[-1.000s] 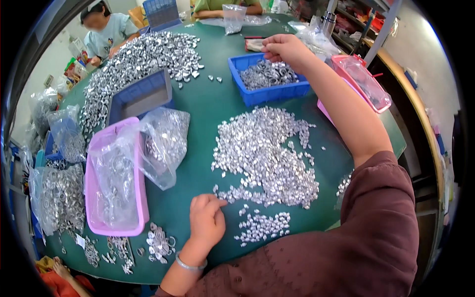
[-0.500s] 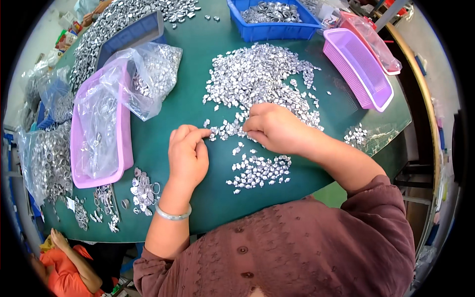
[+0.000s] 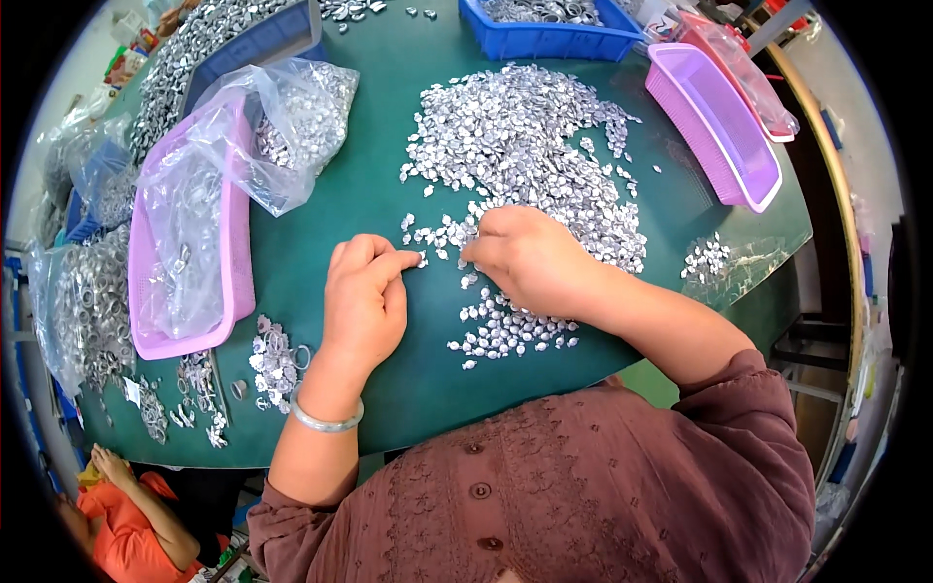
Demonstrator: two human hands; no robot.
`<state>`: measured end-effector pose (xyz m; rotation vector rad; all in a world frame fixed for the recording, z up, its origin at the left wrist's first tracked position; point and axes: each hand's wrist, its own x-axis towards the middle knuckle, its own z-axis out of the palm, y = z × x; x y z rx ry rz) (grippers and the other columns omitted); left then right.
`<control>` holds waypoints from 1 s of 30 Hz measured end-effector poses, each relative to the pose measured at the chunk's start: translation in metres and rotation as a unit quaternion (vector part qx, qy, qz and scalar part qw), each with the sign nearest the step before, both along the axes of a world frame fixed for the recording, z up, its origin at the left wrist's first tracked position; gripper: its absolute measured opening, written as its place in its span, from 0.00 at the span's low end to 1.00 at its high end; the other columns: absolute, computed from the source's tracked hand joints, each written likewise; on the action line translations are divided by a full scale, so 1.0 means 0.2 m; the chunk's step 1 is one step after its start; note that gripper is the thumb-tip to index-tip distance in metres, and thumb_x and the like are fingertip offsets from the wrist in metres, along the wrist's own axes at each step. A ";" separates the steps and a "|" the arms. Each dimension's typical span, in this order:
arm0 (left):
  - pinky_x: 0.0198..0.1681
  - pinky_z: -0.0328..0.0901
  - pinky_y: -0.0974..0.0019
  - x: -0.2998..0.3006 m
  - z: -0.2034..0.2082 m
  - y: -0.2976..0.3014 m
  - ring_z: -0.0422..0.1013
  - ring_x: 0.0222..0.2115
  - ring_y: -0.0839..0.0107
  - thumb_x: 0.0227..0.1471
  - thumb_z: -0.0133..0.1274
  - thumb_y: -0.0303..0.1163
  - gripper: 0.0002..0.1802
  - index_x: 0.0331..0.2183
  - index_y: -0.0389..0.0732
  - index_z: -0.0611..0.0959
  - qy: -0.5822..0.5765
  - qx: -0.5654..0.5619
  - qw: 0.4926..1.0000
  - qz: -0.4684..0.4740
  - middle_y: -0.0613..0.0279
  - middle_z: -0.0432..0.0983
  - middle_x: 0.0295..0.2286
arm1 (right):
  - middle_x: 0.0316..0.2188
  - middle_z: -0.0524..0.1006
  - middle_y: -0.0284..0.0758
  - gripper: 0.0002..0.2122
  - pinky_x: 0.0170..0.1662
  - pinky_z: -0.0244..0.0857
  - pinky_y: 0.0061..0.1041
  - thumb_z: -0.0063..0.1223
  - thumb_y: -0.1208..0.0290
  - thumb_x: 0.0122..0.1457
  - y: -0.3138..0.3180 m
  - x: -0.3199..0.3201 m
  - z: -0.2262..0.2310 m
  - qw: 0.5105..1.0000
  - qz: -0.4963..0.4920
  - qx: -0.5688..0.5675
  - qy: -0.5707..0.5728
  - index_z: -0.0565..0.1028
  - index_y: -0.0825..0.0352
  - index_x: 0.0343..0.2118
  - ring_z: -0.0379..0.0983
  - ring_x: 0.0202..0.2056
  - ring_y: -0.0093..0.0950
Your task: The person takes a phone out of a plastic tray and sets it aside, then sorts small metal pieces from a pile on the table by hand.
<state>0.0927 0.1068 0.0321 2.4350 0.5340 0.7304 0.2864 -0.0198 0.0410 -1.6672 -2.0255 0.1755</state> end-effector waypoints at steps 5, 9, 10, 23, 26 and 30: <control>0.37 0.63 0.63 0.00 0.01 -0.01 0.67 0.32 0.61 0.43 0.49 0.14 0.14 0.32 0.38 0.84 -0.011 -0.016 1.000 0.018 0.59 0.72 0.29 | 0.27 0.72 0.38 0.03 0.36 0.66 0.37 0.57 0.77 0.51 0.01 -0.01 0.02 0.998 -0.041 0.000 0.050 0.78 0.67 0.29 0.71 0.32 0.40; 0.37 0.63 0.63 -0.01 0.01 -0.01 0.67 0.31 0.60 0.43 0.49 0.14 0.12 0.30 0.38 0.83 -0.007 -0.011 1.000 0.010 0.58 0.72 0.28 | 0.27 0.72 0.38 0.02 0.35 0.66 0.37 0.57 0.77 0.50 0.04 -0.01 0.02 0.999 -0.024 -0.011 0.044 0.77 0.67 0.27 0.71 0.32 0.40; 0.37 0.63 0.63 -0.01 0.01 -0.01 0.67 0.31 0.60 0.43 0.49 0.14 0.12 0.30 0.37 0.83 -0.004 -0.008 1.000 0.003 0.58 0.72 0.28 | 0.26 0.71 0.38 0.01 0.36 0.66 0.38 0.56 0.76 0.49 0.05 -0.01 0.02 0.999 -0.016 -0.011 0.037 0.76 0.66 0.24 0.71 0.32 0.39; 0.37 0.63 0.62 0.03 -0.01 -0.02 0.68 0.31 0.61 0.45 0.56 0.20 0.07 0.31 0.38 0.83 -0.014 -0.019 0.999 0.029 0.60 0.73 0.28 | 0.26 0.71 0.38 0.03 0.35 0.66 0.37 0.53 0.75 0.52 0.07 -0.04 0.04 0.998 0.016 -0.064 -0.024 0.75 0.67 0.25 0.71 0.31 0.39; 0.37 0.63 0.61 0.04 -0.01 -0.02 0.68 0.31 0.61 0.43 0.60 0.21 0.07 0.30 0.39 0.83 0.010 -0.016 0.999 0.030 0.60 0.73 0.28 | 0.27 0.73 0.39 0.03 0.37 0.68 0.36 0.54 0.78 0.43 0.08 -0.06 0.05 0.999 -0.032 -0.043 0.009 0.77 0.66 0.24 0.73 0.33 0.39; 0.37 0.63 0.61 0.04 -0.02 -0.02 0.68 0.31 0.60 0.41 0.61 0.20 0.08 0.28 0.39 0.82 0.010 -0.021 0.999 0.030 0.61 0.73 0.27 | 0.26 0.72 0.38 0.03 0.37 0.68 0.36 0.55 0.77 0.45 0.08 -0.05 0.03 1.000 -0.021 -0.022 -0.003 0.78 0.66 0.24 0.73 0.32 0.39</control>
